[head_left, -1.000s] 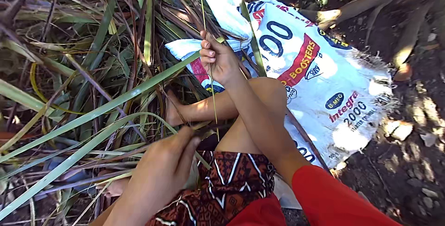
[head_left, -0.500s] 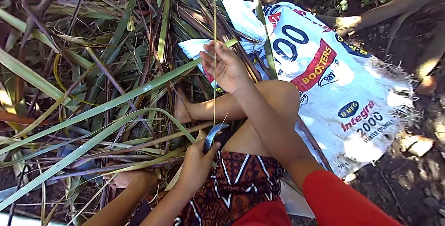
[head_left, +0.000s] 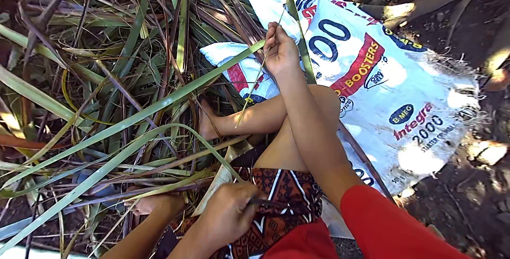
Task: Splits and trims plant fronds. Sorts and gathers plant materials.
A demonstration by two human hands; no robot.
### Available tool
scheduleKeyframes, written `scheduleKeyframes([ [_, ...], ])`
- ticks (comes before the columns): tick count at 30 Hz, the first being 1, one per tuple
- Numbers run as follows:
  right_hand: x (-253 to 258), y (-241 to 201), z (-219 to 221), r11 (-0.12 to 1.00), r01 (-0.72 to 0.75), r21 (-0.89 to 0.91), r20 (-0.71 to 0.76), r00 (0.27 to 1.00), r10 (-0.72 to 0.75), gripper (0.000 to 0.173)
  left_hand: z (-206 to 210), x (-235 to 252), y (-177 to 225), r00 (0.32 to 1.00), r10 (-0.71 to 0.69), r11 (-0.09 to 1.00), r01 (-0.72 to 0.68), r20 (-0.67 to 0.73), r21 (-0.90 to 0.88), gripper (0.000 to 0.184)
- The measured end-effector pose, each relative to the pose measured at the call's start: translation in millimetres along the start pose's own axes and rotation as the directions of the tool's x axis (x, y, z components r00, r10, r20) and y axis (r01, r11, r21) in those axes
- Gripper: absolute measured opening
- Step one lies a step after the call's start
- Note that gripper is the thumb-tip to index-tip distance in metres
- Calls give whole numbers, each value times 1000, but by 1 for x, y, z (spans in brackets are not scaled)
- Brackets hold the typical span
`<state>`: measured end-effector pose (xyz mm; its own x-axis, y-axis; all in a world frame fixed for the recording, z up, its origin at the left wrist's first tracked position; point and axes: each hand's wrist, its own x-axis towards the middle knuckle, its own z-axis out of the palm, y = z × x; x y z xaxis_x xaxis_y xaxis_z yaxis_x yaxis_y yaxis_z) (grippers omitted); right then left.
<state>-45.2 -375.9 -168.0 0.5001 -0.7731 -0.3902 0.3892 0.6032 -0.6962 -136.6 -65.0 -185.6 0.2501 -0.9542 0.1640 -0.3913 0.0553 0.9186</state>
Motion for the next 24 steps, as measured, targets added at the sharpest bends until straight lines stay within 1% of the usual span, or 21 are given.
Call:
scheduleKeyframes([
  [1,7,-3,-1,1000,22,20,-35,999,-22,16,-1,-2,1,998,-29,1000,29,60,5,11],
  [2,11,-5,0,999,36,38,-51,998,-34,15,-5,-4,1,991,-96,995,93,99,32,12],
  [4,9,-7,5,998,37,57,-31,999,-35,13,-19,-3,0,955,-283,954,271,89,125,20],
  [6,2,-3,7,999,22,48,15,1000,-23,12,-34,-1,-3,904,-428,890,425,-20,163,26],
  [7,-1,-1,8,999,14,33,33,999,-15,13,-39,0,-5,880,-464,869,475,-102,142,28],
  [9,-8,3,11,1000,0,1,59,998,0,15,-42,2,-10,821,-486,846,528,-301,73,29],
  [11,-15,7,13,1000,-19,-20,86,996,21,16,-41,9,-10,718,-539,804,594,-441,-16,36],
  [12,-19,10,13,999,-34,-30,105,994,37,14,-41,13,-9,659,-585,776,625,-473,-89,34],
  [13,-23,13,14,998,-52,-37,119,991,56,13,-41,18,-8,615,-635,749,639,-467,-176,31],
  [14,-29,17,15,996,-78,-40,132,988,82,13,-42,23,-6,596,-684,721,641,-420,-264,27],
  [16,-41,24,18,991,-128,-50,159,978,134,12,-42,33,-4,610,-738,672,627,-287,-395,22],
  [18,-50,30,23,984,-170,-53,174,969,176,14,-41,42,-3,638,-753,630,631,-159,-453,16],
  [20,-53,34,22,978,-168,-121,257,947,194,17,-40,49,-2,626,-774,564,616,-93,-550,15],
  [21,-53,34,17,965,-133,-224,320,926,202,21,-39,52,-2,608,-789,520,587,-87,-621,15],
  [22,-56,33,10,923,-67,-379,380,898,221,26,-39,55,-3,586,-804,479,543,-97,-690,16],
  [23,-61,31,6,833,17,-553,427,865,265,31,-43,57,-5,568,-815,450,496,-115,-742,16],
  [24,-69,31,1,708,109,-698,474,811,343,36,-49,59,-6,548,-825,432,449,-141,-782,15],
])
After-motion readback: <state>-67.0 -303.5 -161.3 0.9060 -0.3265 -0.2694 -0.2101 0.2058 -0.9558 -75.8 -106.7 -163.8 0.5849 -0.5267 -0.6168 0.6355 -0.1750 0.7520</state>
